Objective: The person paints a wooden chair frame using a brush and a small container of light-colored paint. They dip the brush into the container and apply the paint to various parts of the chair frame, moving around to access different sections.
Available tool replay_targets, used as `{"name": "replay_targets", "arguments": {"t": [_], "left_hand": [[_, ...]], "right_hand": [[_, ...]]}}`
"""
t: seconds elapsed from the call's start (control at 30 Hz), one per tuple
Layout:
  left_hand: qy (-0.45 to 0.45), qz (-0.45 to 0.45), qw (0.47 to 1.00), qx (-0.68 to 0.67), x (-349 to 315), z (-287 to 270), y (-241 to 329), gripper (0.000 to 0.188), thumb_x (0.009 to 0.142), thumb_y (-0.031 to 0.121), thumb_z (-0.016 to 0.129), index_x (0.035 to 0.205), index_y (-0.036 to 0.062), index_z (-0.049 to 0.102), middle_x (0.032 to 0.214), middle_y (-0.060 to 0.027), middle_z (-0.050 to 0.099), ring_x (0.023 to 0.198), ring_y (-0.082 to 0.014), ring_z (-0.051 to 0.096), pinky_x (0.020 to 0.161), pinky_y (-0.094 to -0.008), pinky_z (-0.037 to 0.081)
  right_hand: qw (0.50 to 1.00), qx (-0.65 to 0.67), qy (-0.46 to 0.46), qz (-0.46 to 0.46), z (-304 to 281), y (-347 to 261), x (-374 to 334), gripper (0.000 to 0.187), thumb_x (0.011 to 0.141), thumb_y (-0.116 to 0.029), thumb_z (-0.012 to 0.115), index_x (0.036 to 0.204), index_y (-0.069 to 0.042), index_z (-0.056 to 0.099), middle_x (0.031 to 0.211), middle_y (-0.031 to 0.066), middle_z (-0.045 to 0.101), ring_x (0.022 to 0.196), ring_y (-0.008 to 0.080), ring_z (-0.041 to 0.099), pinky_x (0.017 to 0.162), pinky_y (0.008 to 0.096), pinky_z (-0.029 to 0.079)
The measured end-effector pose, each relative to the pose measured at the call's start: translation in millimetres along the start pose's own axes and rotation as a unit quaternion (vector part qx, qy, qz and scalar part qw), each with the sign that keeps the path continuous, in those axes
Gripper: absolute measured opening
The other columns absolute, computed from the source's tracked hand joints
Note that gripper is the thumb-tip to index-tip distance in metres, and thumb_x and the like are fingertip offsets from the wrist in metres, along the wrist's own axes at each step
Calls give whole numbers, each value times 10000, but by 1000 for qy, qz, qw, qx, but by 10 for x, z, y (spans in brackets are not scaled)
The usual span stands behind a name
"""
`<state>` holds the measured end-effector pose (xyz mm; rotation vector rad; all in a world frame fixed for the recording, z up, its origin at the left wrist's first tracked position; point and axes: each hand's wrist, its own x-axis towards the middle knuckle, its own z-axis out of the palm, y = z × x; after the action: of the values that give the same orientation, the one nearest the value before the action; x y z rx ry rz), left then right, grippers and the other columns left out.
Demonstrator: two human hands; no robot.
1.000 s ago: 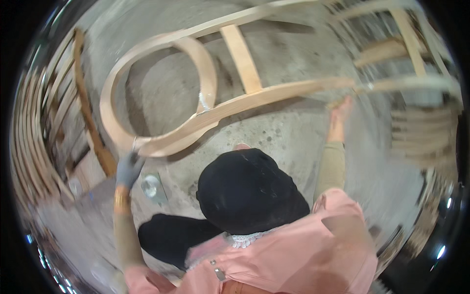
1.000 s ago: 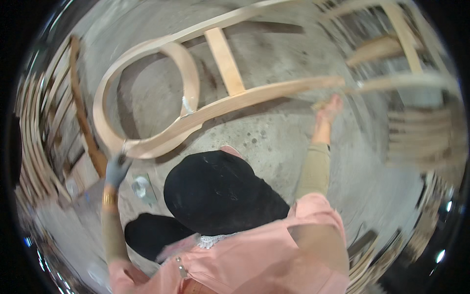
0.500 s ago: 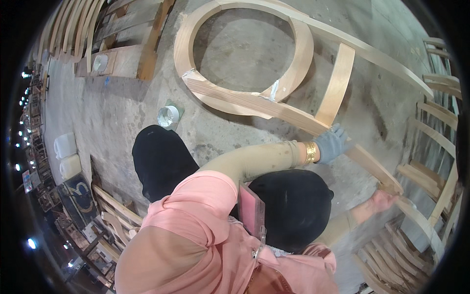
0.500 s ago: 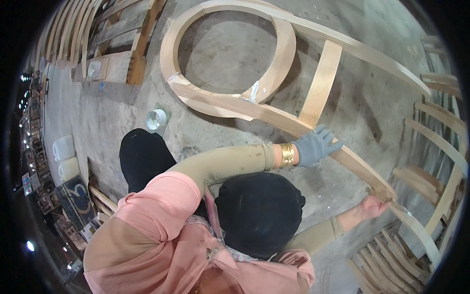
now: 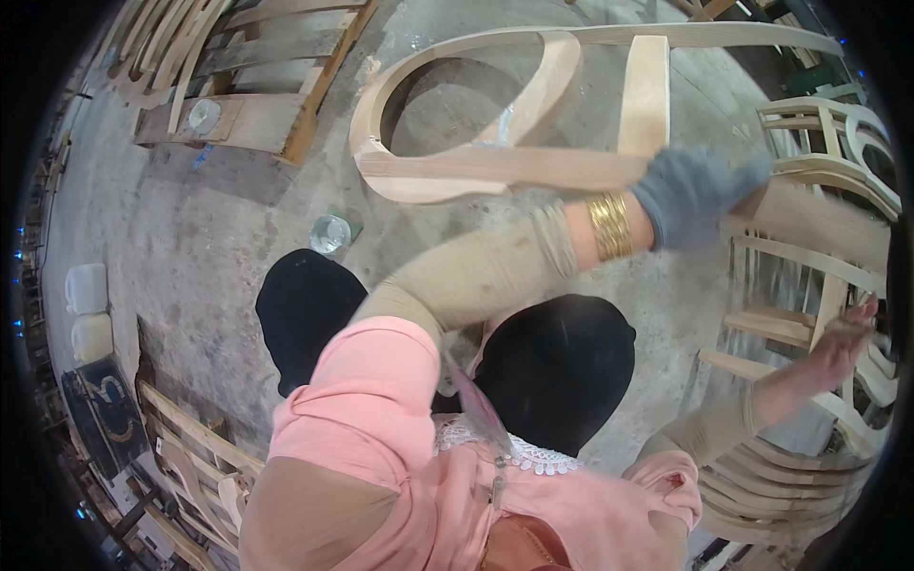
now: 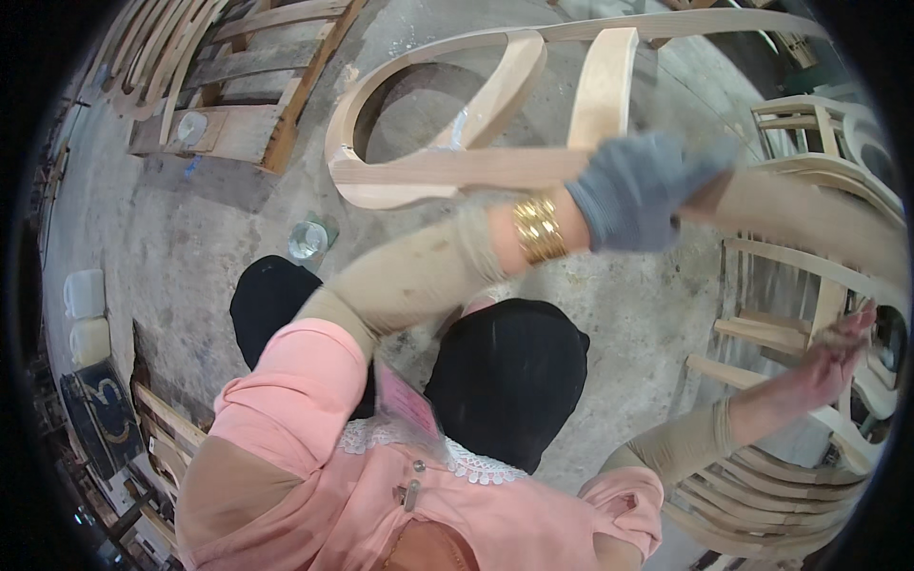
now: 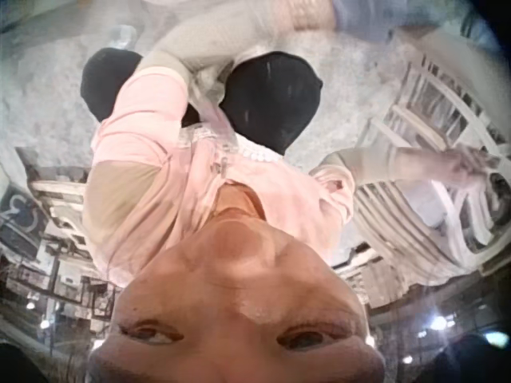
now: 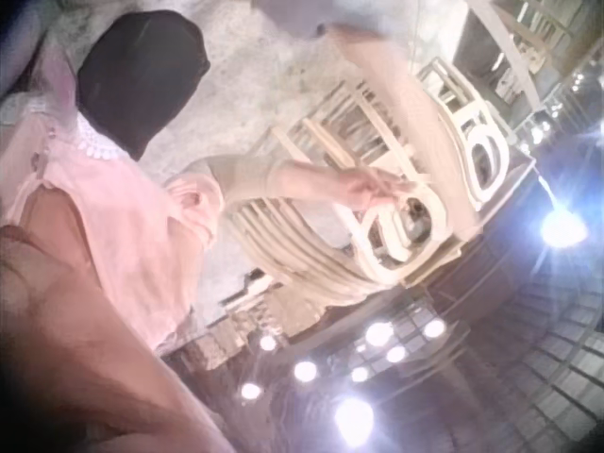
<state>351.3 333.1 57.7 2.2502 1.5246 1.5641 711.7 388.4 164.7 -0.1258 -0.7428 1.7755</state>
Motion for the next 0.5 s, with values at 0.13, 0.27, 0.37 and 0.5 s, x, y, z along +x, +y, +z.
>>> {"name": "replay_targets", "arguments": {"t": [0.13,0.27,0.37,0.5], "left_hand": [[61,68,995,40,203,-923,-214,533,628,175,634,1126,89,465,811,-144,588,719,-292,608,593,-382,490],[137,105,980,100,251,-1916,-335,676,641,81,691,1231,-21,376,972,-122,575,837,-206,592,731,-283,499],[212,50,976,20,215,-2283,-355,596,648,89,635,1187,-33,412,997,-139,559,810,-215,596,675,-288,520],[208,53,975,-61,202,-2514,-422,409,727,165,558,1076,-38,495,929,-150,569,748,-214,593,631,-286,517]], "right_hand": [[939,-315,134,-42,-509,1034,159,318,906,-203,470,1153,-4,477,967,102,592,642,80,488,503,156,392],[849,-488,142,147,-537,2830,140,248,913,-282,478,988,-65,569,845,59,614,583,38,429,484,181,367],[828,-502,38,247,-351,3909,114,352,900,-243,470,1179,-43,548,791,9,613,600,52,422,557,196,372],[803,-529,-105,253,-321,4878,198,374,879,-235,489,1204,-53,527,787,52,625,674,125,517,625,249,422]]}}
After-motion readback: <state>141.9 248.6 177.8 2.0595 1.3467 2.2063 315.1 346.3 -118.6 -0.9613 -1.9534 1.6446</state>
